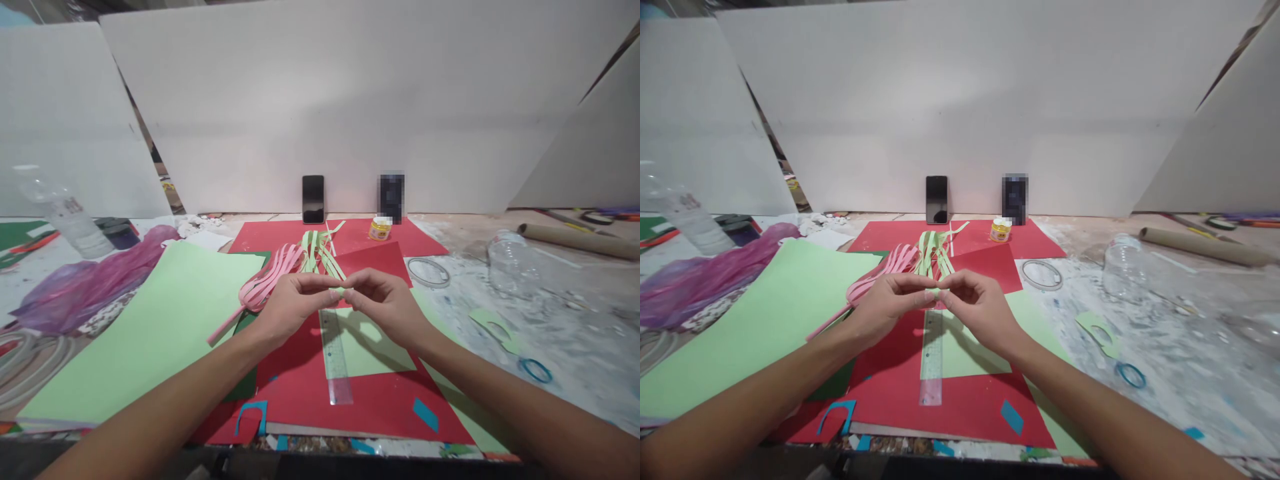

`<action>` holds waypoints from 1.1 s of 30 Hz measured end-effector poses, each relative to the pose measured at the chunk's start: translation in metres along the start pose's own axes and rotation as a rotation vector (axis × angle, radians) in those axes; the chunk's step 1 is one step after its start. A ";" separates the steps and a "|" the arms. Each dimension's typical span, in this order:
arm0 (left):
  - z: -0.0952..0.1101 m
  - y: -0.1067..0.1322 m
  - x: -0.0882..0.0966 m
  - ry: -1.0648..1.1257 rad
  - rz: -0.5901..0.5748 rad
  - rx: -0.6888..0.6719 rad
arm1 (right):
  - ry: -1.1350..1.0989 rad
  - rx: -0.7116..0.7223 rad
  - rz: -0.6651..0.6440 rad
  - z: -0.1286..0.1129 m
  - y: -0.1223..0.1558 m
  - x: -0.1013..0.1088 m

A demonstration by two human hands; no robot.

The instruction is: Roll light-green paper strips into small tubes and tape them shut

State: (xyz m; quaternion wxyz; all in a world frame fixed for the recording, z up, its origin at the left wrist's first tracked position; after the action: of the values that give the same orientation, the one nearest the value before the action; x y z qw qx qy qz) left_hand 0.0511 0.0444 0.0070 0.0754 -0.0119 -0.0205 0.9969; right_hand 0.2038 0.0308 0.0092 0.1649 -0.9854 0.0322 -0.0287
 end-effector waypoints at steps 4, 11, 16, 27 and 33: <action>0.002 0.001 0.001 0.001 0.027 -0.015 | 0.048 0.025 0.010 0.000 0.000 0.001; 0.005 0.001 0.002 -0.022 0.089 -0.080 | 0.200 0.030 -0.028 0.001 -0.001 0.001; 0.006 0.003 0.000 -0.177 0.007 -0.189 | 0.313 0.216 0.033 -0.009 0.001 0.004; 0.009 0.004 0.000 -0.351 -0.084 -0.333 | 0.298 0.318 -0.075 -0.019 0.000 0.005; 0.008 0.002 0.001 -0.339 -0.087 -0.277 | 0.287 0.257 -0.042 -0.016 -0.001 0.005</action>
State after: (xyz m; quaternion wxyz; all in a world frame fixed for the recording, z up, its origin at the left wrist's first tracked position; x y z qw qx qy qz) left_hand 0.0492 0.0419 0.0147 0.1113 0.1466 -0.1701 0.9681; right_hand 0.2073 0.0259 0.0243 0.2825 -0.9424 0.0309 -0.1763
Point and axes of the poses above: each hand's wrist, its own y-axis away from the middle knuckle, its own x-axis out of the back of the hand, z = x × y, the point moved 5 cm from there along -y, towards the middle knuckle, and after that the axes turned 15 degrees about z, right-handed, at the moved point
